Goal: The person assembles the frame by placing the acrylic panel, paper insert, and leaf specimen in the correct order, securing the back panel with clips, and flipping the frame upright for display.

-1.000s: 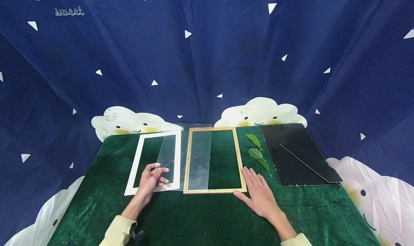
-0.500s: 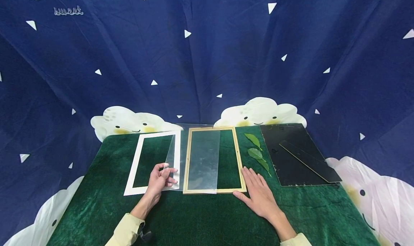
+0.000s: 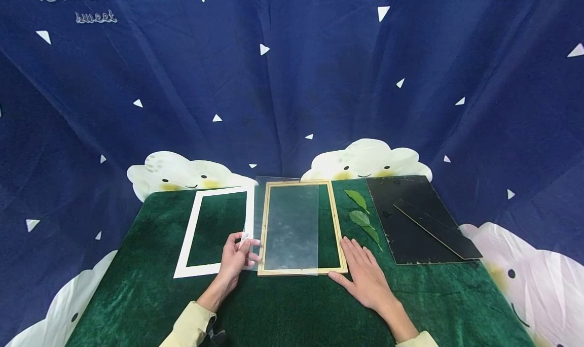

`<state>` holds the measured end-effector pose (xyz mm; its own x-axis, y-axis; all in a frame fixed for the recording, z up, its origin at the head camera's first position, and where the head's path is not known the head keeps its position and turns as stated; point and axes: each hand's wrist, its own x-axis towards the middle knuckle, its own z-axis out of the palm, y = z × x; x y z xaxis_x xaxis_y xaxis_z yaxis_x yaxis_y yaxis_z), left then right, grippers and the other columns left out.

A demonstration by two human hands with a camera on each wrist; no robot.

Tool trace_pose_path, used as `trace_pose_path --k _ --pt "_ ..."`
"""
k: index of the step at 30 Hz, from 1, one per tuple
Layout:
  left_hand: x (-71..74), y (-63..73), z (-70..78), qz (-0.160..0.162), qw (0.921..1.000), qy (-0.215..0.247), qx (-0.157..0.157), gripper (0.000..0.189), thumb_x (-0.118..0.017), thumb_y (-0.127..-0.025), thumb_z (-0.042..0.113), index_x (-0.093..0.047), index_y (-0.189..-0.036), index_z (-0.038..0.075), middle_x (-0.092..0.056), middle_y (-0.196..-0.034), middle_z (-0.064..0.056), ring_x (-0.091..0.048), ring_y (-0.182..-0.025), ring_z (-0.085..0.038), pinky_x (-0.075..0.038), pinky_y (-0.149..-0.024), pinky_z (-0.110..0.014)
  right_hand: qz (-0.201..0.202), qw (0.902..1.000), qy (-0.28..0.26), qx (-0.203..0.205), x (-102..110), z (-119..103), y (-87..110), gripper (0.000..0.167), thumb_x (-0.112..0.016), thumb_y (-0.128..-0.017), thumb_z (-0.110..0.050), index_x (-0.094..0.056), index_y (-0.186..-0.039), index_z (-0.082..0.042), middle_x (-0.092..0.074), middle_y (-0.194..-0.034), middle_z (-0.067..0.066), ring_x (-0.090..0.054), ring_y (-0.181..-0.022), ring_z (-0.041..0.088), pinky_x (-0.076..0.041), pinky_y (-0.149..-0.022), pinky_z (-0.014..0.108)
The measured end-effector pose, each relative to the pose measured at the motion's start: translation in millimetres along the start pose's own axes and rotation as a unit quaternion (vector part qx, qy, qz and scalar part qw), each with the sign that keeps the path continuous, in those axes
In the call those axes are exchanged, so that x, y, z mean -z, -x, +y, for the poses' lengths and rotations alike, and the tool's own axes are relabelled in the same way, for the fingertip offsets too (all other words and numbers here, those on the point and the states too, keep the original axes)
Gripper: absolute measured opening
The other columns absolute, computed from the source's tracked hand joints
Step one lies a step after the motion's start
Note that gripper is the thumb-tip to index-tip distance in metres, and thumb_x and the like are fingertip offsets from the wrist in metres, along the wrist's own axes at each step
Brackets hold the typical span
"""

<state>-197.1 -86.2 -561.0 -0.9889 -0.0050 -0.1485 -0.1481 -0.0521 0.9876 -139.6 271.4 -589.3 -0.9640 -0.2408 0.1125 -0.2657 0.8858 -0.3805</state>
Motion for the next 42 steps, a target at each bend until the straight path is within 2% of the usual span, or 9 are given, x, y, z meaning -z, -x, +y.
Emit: trace_pose_path --k 8,16,20,32,42 --pt "-13.2 4.1 -0.6 0.006 1.0000 0.004 0.001 0.026 -0.043 -0.112 0.007 -0.038 -0.136 -0.001 -0.074 -0.117 -0.023 -0.074 -0.064 -0.014 -0.056 -0.052 -0.020 -0.001 1.0000 -0.007 -0.002 -1 0 0.9 0.096 -0.053 -0.099 -0.069 -0.023 -0.167 -0.008 -0.026 -0.171 0.014 -0.023 -0.158 0.037 -0.016 -0.123 0.062" --pt "-22.3 5.0 -0.9 0.009 0.9998 0.003 -0.015 0.025 -0.045 -0.111 0.006 -0.039 -0.134 -0.001 -0.074 -0.116 -0.024 -0.074 -0.063 -0.015 -0.055 -0.052 -0.020 -0.001 1.0000 -0.007 -0.002 1 0 -0.1 0.095 -0.052 -0.100 -0.069 -0.023 -0.166 -0.008 -0.026 -0.171 0.015 -0.023 -0.158 0.038 -0.016 -0.123 0.062" --pt "-27.5 5.3 -1.6 0.013 0.9998 0.005 -0.010 0.023 -0.044 -0.110 0.004 -0.039 -0.132 -0.001 -0.074 -0.114 -0.024 -0.073 -0.062 -0.013 -0.055 -0.051 -0.019 -0.001 1.0000 -0.007 -0.001 0 1 -0.1 0.096 -0.053 -0.099 -0.069 -0.023 -0.167 -0.008 -0.025 -0.172 0.015 -0.023 -0.158 0.037 -0.016 -0.123 0.062" --pt "-46.0 0.9 -1.3 0.024 0.9996 0.004 -0.011 0.021 -0.045 -0.110 0.004 -0.040 -0.130 -0.001 -0.076 -0.110 -0.022 -0.073 -0.060 -0.016 -0.056 -0.050 -0.021 0.002 1.0000 -0.005 -0.003 -2 3 0.3 0.097 -0.053 -0.099 -0.070 -0.022 -0.167 -0.009 -0.025 -0.172 0.014 -0.023 -0.158 0.037 -0.016 -0.123 0.061" --pt "-52.7 -2.4 -1.4 0.031 0.9993 0.000 -0.019 0.023 -0.045 -0.112 0.008 -0.039 -0.132 -0.001 -0.074 -0.111 -0.024 -0.074 -0.061 -0.021 -0.055 -0.051 -0.020 0.001 1.0000 -0.005 -0.003 -1 1 -0.5 0.096 -0.053 -0.099 -0.069 -0.023 -0.167 -0.008 -0.026 -0.171 0.014 -0.023 -0.158 0.037 -0.016 -0.123 0.061"
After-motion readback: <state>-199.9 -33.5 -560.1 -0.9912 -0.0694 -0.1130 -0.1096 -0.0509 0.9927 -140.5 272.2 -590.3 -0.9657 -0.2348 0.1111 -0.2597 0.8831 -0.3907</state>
